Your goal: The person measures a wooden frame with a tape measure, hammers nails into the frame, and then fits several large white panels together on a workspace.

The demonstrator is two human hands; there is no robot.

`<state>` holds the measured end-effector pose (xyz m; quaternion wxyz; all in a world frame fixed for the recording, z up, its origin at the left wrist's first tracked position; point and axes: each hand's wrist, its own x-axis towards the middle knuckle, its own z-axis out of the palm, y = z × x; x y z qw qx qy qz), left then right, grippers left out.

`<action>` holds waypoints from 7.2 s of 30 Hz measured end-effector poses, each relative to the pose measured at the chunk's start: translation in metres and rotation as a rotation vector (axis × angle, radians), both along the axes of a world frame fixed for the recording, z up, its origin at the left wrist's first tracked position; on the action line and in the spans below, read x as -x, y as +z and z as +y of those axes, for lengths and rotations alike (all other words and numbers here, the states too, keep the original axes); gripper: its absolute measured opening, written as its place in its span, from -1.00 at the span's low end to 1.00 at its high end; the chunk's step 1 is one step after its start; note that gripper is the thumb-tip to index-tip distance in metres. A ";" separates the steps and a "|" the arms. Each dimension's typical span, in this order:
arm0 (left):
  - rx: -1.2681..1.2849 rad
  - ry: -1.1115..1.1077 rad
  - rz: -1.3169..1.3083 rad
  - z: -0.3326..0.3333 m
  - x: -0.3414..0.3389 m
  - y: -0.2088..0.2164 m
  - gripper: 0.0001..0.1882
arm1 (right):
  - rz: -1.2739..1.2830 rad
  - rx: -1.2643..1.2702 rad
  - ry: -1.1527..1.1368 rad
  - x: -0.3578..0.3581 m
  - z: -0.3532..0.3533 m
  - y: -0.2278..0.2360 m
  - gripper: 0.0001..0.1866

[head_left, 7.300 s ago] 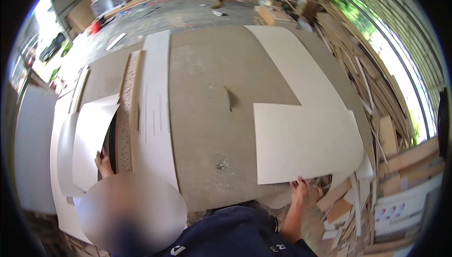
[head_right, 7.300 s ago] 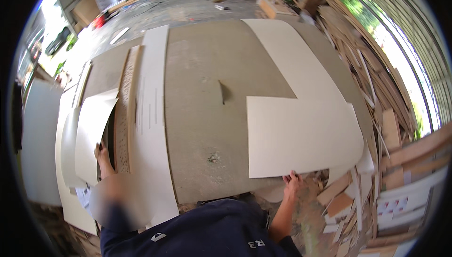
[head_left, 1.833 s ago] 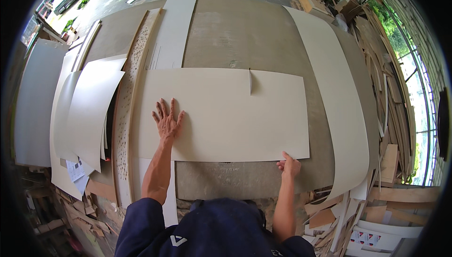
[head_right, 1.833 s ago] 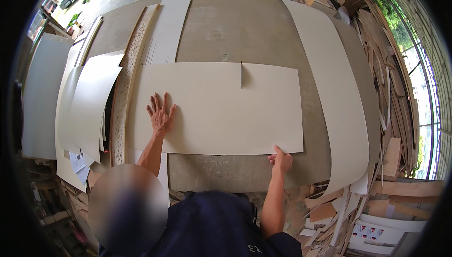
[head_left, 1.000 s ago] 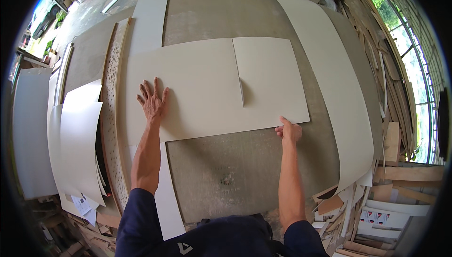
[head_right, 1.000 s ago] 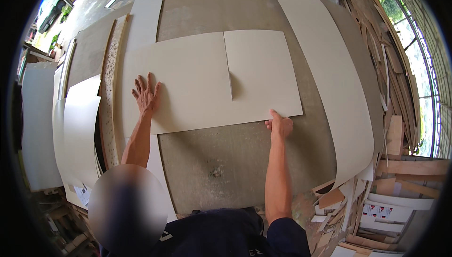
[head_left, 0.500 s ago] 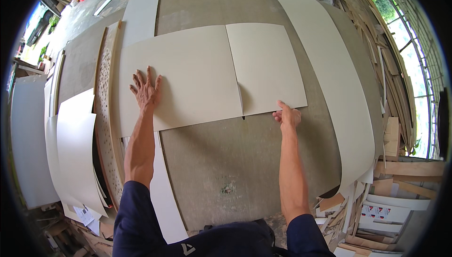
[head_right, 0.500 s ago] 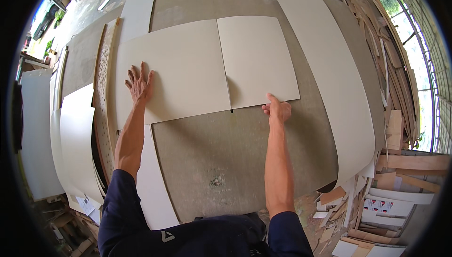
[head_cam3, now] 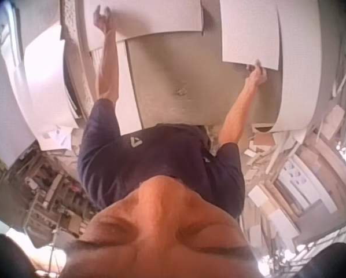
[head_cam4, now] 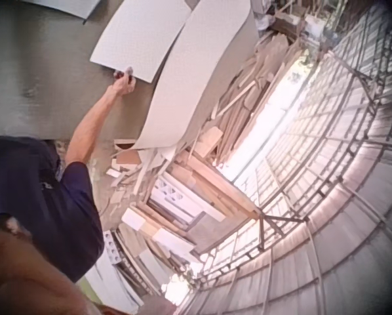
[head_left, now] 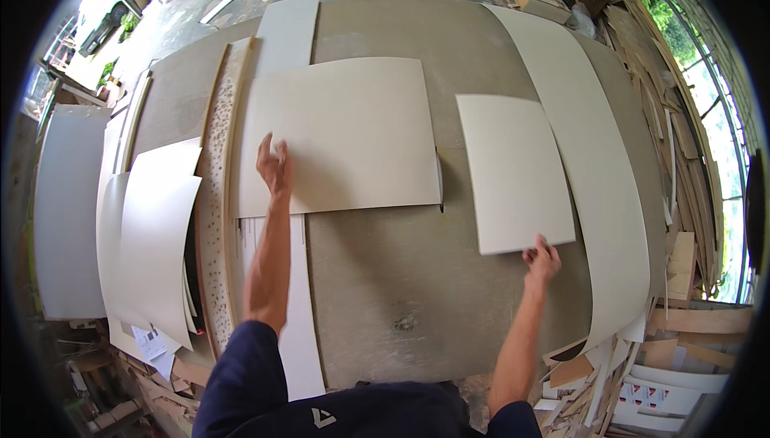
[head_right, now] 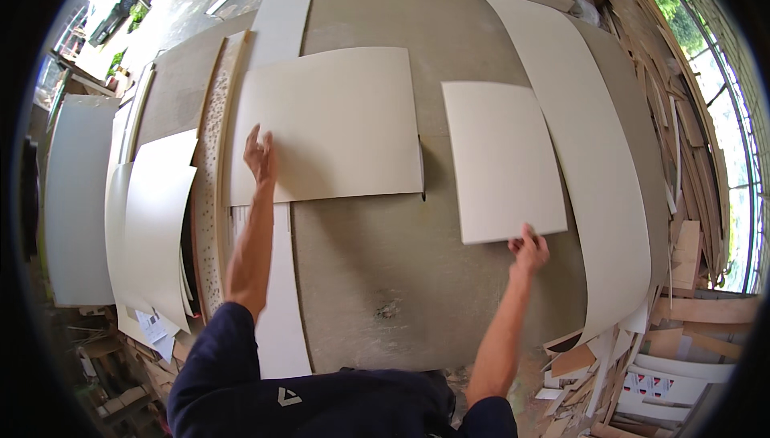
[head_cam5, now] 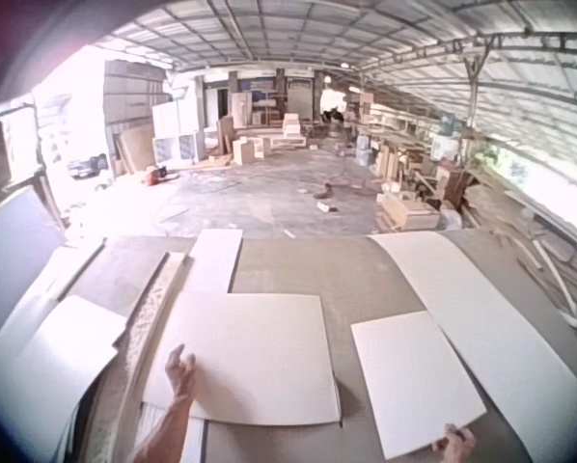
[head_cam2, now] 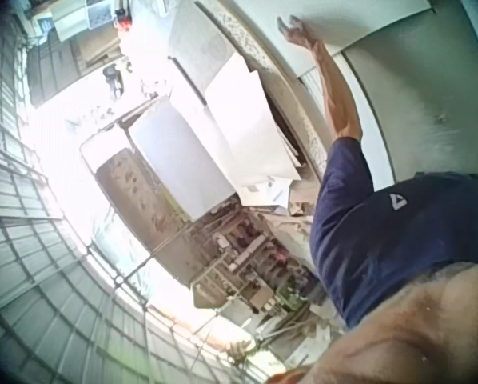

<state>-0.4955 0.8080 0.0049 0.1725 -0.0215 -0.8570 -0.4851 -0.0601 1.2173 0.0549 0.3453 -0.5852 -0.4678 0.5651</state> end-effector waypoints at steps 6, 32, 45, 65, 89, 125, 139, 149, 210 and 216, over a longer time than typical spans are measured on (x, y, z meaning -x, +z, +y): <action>-0.760 0.425 -0.553 -0.016 -0.140 0.046 -0.49 | 0.011 0.015 0.005 -0.113 -0.035 0.014 -0.74; -1.604 -0.415 -0.006 -0.106 -0.142 0.287 -0.96 | 0.108 -0.001 -0.107 -0.285 -0.126 0.014 -0.63; -1.519 0.307 0.183 -0.294 -0.068 0.059 -0.76 | 0.160 0.138 -0.176 -0.331 -0.155 -0.041 -0.85; -0.839 -0.326 -0.807 -0.073 -0.356 0.043 -0.71 | -0.060 0.071 0.130 -0.302 -0.120 0.010 -0.78; -0.609 0.495 -0.677 0.231 -0.684 0.022 -0.26 | -0.521 -0.356 -0.040 -0.565 0.493 -0.065 -0.36; -1.434 -0.014 -0.599 0.266 -0.747 0.118 -0.60 | -0.469 -0.836 0.291 -0.429 0.327 0.001 -0.62; -1.393 -0.052 -0.343 0.057 -0.779 0.139 -0.58 | 0.562 0.671 1.227 -0.303 -0.123 0.090 -0.57; -1.545 0.385 0.118 -0.131 -0.802 0.133 -0.72 | 0.588 0.748 1.587 -0.226 -0.339 0.074 -0.83; -1.550 0.567 0.327 -0.738 -0.559 0.070 -0.80 | 0.566 0.099 1.021 0.205 -0.628 0.132 -0.56; -1.601 0.528 0.301 -0.749 -0.529 0.059 -0.84 | 0.772 0.436 0.867 0.072 -0.546 0.092 -0.42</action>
